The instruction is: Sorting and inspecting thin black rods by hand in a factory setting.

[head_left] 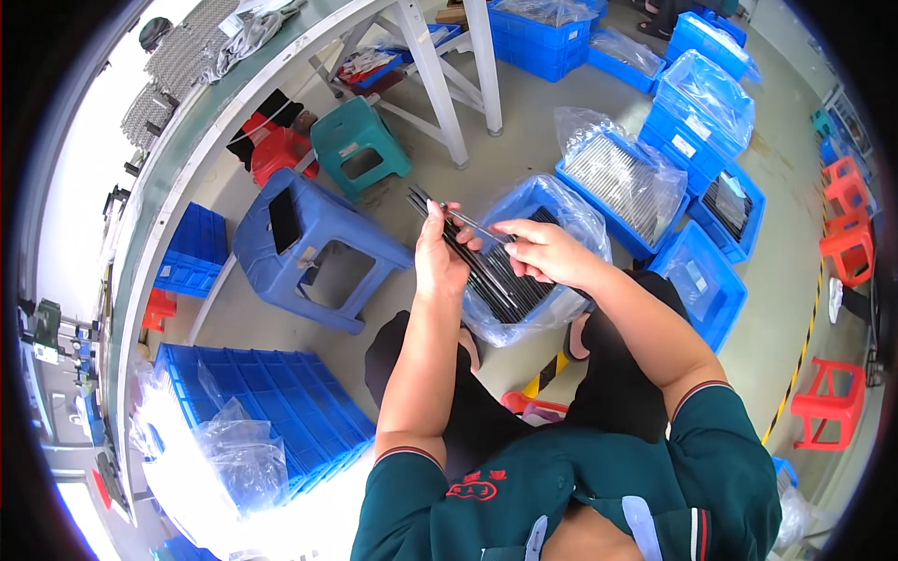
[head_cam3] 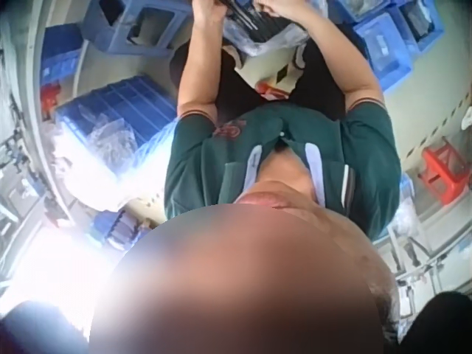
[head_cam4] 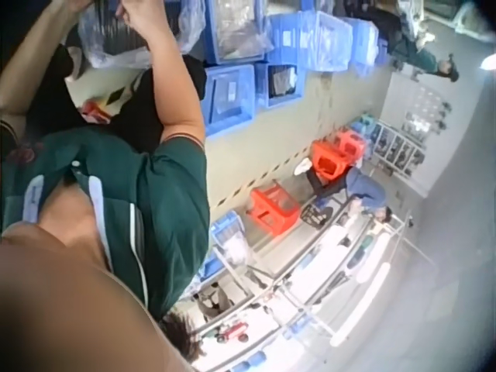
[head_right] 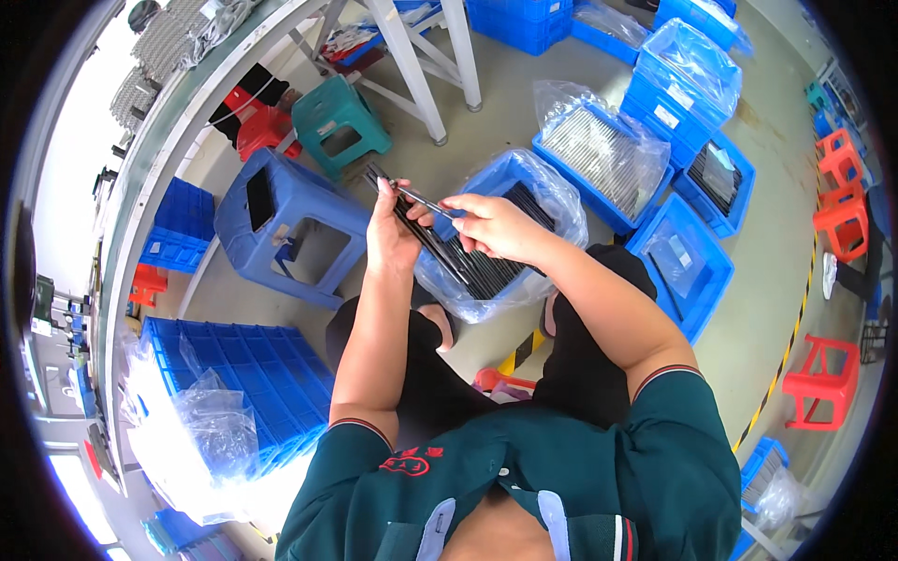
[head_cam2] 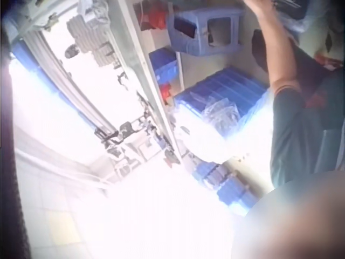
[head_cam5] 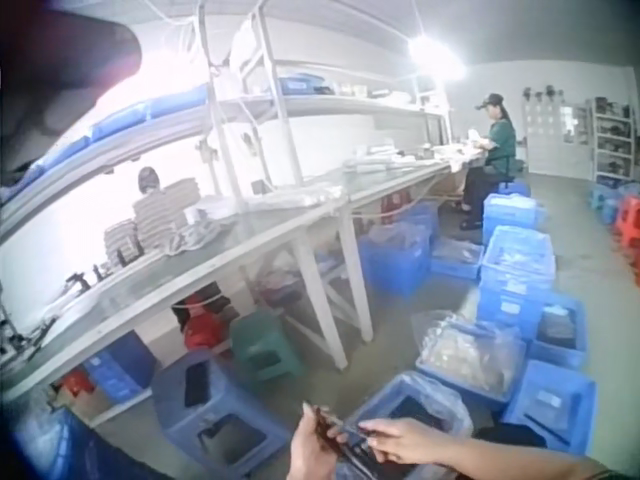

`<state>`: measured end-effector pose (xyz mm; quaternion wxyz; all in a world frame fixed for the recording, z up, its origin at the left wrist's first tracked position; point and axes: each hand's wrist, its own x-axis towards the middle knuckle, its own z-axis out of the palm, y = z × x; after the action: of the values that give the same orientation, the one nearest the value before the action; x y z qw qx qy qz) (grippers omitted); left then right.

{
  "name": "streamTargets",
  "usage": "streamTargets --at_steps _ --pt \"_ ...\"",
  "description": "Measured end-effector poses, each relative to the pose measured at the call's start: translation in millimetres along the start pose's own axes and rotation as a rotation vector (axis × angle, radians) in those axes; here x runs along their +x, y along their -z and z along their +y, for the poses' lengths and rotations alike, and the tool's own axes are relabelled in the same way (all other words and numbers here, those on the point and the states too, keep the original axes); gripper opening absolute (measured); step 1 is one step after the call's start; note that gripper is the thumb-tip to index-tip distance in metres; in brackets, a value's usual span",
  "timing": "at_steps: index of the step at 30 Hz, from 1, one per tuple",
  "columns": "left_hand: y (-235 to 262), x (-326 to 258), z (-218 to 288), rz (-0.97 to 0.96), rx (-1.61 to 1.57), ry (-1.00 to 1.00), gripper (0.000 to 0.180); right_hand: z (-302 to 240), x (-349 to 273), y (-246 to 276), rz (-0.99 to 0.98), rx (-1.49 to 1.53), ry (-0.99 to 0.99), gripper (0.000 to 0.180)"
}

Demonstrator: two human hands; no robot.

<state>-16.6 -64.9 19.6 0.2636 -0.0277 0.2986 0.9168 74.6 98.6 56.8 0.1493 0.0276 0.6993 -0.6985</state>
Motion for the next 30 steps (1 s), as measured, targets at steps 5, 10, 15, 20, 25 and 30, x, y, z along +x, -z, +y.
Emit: streamTargets --at_steps 5,10,15,20,25,30 --pt "-4 -4 -8 -0.007 0.012 -0.015 0.035 2 4 -6 0.019 0.046 -0.009 0.040" --pt "-14 -5 -21 0.053 0.139 -0.091 0.029 1 7 -13 0.101 0.205 -0.008 0.044" --pt "-23 -15 -43 -0.101 0.258 0.006 0.031 2 23 -10 0.158 0.277 0.065 0.046" --pt "-10 -8 -43 -0.003 0.311 -0.022 0.027 -13 24 10 0.095 -0.034 -0.051 0.039" --pt "-21 -15 -46 0.009 0.354 0.187 0.028 4 44 29 0.119 0.162 -0.013 0.029" --pt "-21 -28 -46 -0.224 0.521 0.392 0.034 4 57 53 0.584 0.317 0.012 0.030"
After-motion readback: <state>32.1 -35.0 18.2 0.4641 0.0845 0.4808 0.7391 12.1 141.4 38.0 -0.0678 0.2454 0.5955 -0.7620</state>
